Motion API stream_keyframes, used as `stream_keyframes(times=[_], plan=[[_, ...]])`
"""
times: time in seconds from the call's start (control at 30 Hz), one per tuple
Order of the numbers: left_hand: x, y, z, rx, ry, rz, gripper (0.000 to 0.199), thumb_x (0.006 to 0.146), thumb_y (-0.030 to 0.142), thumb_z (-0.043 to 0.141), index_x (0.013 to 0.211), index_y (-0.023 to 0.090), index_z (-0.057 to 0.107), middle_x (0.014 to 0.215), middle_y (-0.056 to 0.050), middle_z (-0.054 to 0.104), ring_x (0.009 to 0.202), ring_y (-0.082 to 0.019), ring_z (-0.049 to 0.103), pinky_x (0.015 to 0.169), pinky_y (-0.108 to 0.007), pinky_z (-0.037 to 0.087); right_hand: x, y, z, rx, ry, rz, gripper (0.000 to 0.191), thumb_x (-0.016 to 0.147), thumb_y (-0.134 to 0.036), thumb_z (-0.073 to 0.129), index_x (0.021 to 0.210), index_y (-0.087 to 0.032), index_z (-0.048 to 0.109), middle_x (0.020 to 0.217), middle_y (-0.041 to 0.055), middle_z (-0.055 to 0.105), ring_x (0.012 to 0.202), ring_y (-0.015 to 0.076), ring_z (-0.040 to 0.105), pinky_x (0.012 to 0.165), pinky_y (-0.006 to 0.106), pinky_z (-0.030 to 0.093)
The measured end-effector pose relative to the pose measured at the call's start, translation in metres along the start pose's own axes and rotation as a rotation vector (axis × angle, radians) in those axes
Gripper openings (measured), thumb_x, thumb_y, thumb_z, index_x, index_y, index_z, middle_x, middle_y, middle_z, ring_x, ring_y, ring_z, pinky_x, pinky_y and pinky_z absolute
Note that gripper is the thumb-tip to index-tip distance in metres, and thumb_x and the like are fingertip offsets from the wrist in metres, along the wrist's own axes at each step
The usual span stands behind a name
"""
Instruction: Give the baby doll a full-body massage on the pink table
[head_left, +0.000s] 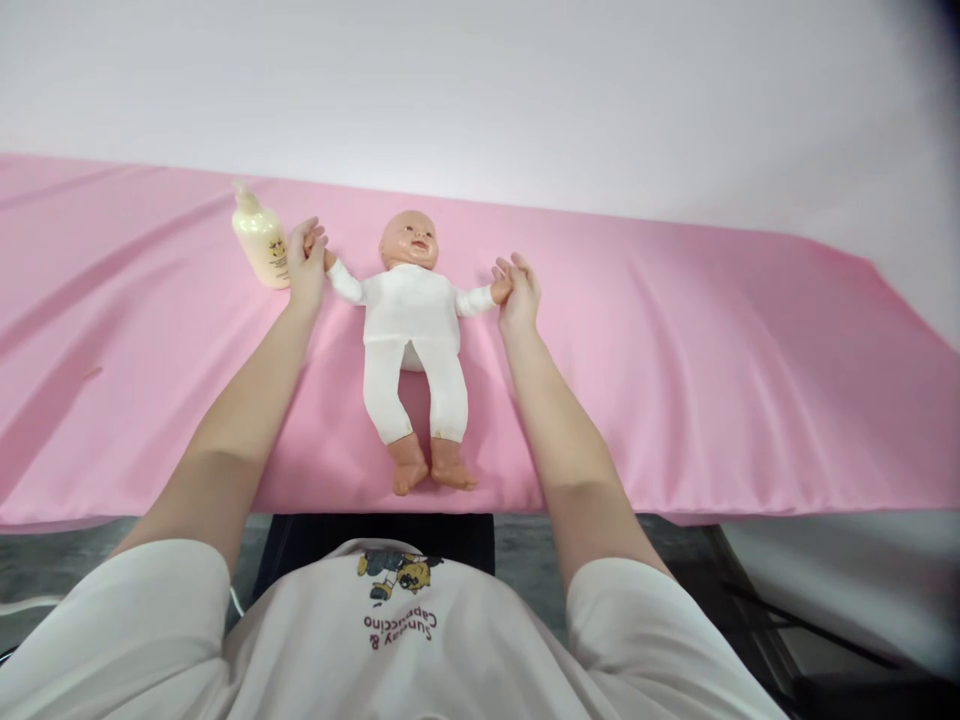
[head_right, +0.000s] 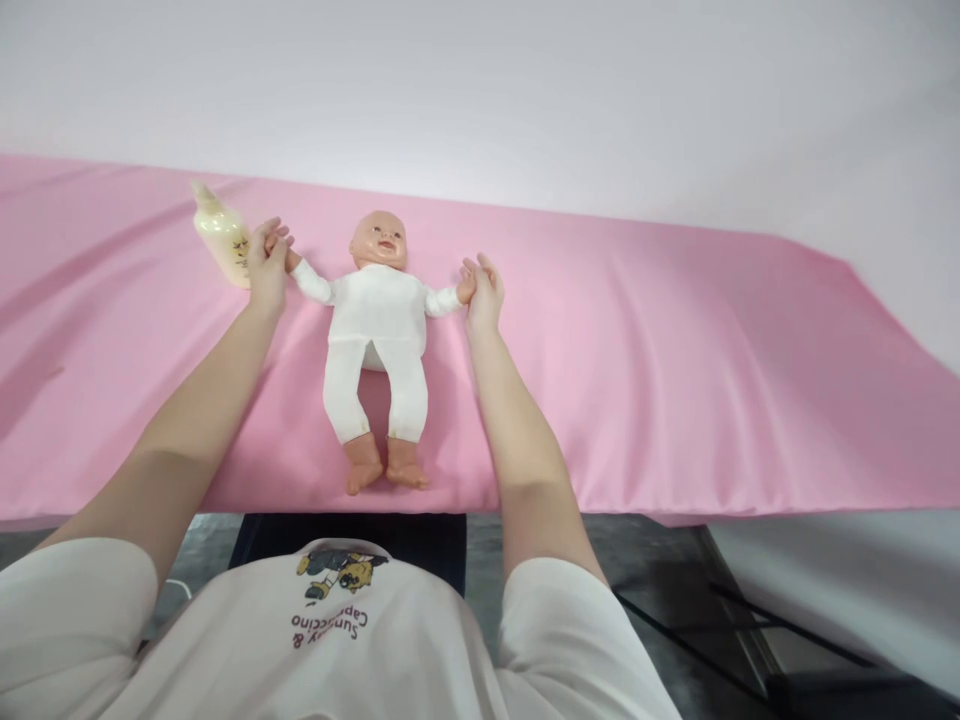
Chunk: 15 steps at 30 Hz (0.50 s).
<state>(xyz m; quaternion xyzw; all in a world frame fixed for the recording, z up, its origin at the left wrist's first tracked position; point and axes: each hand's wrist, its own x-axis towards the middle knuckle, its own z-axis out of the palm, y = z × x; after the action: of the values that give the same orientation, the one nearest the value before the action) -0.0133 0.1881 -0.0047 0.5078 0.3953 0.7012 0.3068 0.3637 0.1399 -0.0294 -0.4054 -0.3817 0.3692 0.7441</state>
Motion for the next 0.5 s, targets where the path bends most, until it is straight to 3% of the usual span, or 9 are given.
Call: stream_keyframes(times=[0.1, 0.17, 0.3, 0.4, 0.5], plan=[[-0.011, -0.015, 0.001, -0.055, 0.128, -0.158, 0.047, 0.087, 0.054, 0.08, 0.12, 0.027, 0.059, 0.129, -0.007, 0.066, 0.132, -0.024, 0.063, 0.125, -0.046, 0.044, 0.002, 0.016, -0.009, 0.075, 0.203, 0.22, 0.025, 0.101, -0.046, 0.056, 0.106, -0.022, 0.059, 0.115, 0.0076, 0.072, 0.112, 0.0227, 0.075, 0.109, 0.056, 0.058], [-0.014, -0.014, 0.006, -0.041, 0.086, -0.117, 0.049, 0.088, 0.056, 0.08, 0.121, 0.028, 0.057, 0.134, -0.008, 0.065, 0.137, -0.024, 0.06, 0.127, -0.045, 0.04, 0.005, 0.014, -0.007, 0.057, 0.194, 0.156, 0.028, 0.102, -0.049, 0.054, 0.105, -0.022, 0.059, 0.122, 0.0083, 0.069, 0.118, 0.0228, 0.073, 0.109, 0.054, 0.059], [-0.02, 0.009, 0.027, 0.074, -0.194, 0.169, 0.056, 0.093, 0.056, 0.074, 0.138, 0.03, 0.052, 0.147, -0.01, 0.061, 0.145, -0.026, 0.055, 0.13, -0.047, 0.035, 0.0, -0.011, 0.016, -0.084, -0.086, -0.221, 0.048, 0.102, -0.064, 0.051, 0.131, -0.026, 0.062, 0.14, 0.0097, 0.063, 0.138, 0.0269, 0.064, 0.118, 0.059, 0.052], [-0.038, 0.027, 0.044, 0.228, -0.394, 0.284, 0.058, 0.098, 0.054, 0.066, 0.147, 0.028, 0.049, 0.153, -0.013, 0.059, 0.146, -0.03, 0.055, 0.127, -0.05, 0.038, -0.022, -0.023, 0.039, -0.253, -0.245, -0.334, 0.06, 0.102, -0.069, 0.05, 0.144, -0.028, 0.059, 0.146, 0.0108, 0.062, 0.143, 0.0284, 0.06, 0.123, 0.057, 0.047], [-0.061, 0.035, 0.055, 0.402, -0.549, 0.379, 0.056, 0.1, 0.046, 0.058, 0.15, 0.022, 0.053, 0.152, -0.015, 0.061, 0.148, -0.032, 0.052, 0.127, -0.05, 0.038, -0.049, -0.021, 0.052, -0.441, -0.385, -0.395, 0.063, 0.103, -0.067, 0.05, 0.149, -0.025, 0.058, 0.142, 0.0113, 0.066, 0.139, 0.0274, 0.061, 0.124, 0.053, 0.047]])
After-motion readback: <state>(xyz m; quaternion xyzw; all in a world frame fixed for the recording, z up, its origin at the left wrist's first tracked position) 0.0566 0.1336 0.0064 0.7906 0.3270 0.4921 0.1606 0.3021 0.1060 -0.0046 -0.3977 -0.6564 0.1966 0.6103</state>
